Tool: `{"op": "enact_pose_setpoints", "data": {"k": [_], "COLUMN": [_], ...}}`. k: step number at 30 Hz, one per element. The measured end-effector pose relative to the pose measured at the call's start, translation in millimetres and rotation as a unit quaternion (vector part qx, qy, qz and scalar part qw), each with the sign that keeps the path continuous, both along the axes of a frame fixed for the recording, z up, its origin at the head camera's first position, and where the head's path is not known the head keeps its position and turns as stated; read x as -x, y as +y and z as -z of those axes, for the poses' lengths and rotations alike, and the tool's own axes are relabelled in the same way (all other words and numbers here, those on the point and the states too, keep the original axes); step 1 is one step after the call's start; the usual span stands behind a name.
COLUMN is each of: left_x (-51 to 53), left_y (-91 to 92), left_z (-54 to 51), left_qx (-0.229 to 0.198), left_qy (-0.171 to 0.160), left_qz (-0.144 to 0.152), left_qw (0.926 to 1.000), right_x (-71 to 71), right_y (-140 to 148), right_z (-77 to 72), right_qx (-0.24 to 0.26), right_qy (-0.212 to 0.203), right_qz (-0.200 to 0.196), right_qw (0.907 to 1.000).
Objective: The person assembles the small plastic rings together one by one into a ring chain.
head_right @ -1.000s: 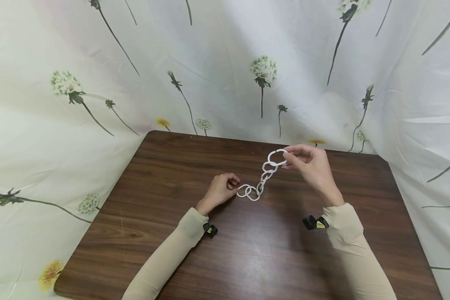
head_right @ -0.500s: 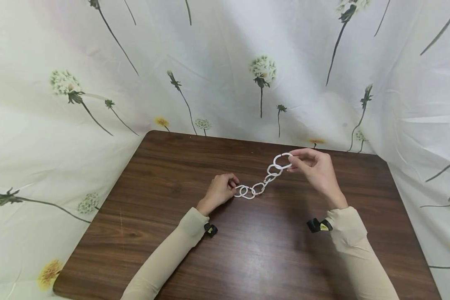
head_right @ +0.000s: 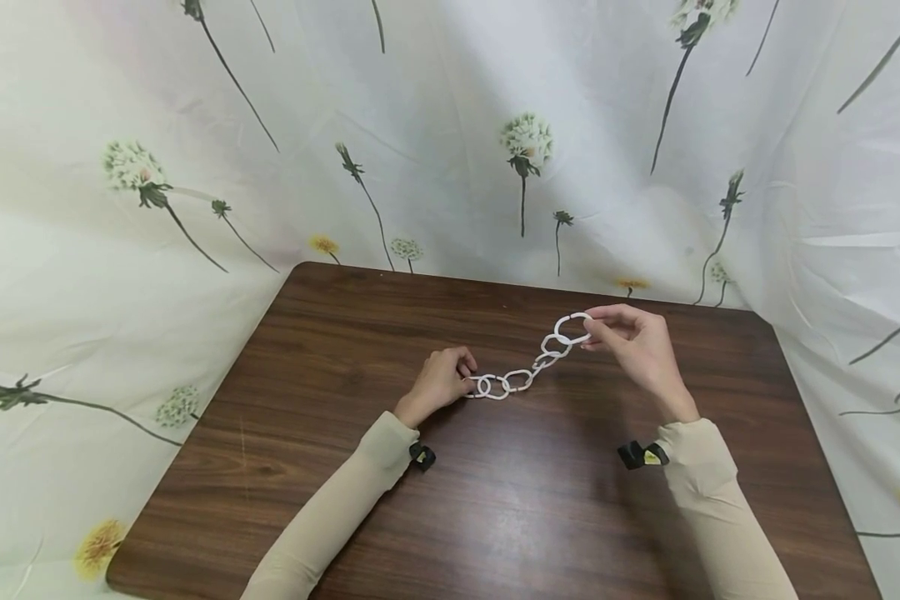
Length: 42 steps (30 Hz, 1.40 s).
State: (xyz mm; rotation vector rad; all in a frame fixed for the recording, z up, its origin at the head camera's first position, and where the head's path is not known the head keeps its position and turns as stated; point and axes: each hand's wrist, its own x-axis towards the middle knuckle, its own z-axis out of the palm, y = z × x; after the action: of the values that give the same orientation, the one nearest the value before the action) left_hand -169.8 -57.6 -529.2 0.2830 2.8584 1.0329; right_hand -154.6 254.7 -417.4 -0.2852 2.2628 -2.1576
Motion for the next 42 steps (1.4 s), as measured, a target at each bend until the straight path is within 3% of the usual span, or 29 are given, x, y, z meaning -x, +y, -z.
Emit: {"op": "enact_pose_setpoints", "data": {"k": [6, 14, 20, 24, 30, 42], "left_x": [-0.2, 1.9, 3.6, 4.0, 5.2, 9.4], "left_y": [-5.4, -18.9, -28.7, -35.7, -46.7, -60.1], "left_z": [-2.2, 1.3, 7.2, 9.7, 9.4, 6.6], "left_qx": [-0.014, -0.062, -0.094, -0.096, -0.100, -0.065], "left_qy": [-0.025, -0.013, -0.003, -0.003, -0.009, 0.001], "left_qz": [0.013, 0.011, 0.030, 0.030, 0.005, -0.006], "left_qw": [0.9995, 0.9979, 0.9951, 0.9949, 0.9950, 0.9978], "right_x": [1.9, 5.9, 6.4, 6.9, 8.2, 15.0], "right_y": [8.3, 20.6, 28.4, 32.4, 39.5, 52.4], "right_z": [11.1, 22.9, 29.2, 32.6, 39.1, 63.4], "right_qx": [0.016, 0.028, 0.037, 0.039, 0.031, 0.047], "right_qy": [-0.005, -0.012, -0.011, -0.015, -0.027, -0.050], "right_qz": [0.008, 0.017, 0.024, 0.026, 0.035, 0.021], "right_qw": [0.9998, 0.9994, 0.9990, 0.9988, 0.9985, 0.9975]}}
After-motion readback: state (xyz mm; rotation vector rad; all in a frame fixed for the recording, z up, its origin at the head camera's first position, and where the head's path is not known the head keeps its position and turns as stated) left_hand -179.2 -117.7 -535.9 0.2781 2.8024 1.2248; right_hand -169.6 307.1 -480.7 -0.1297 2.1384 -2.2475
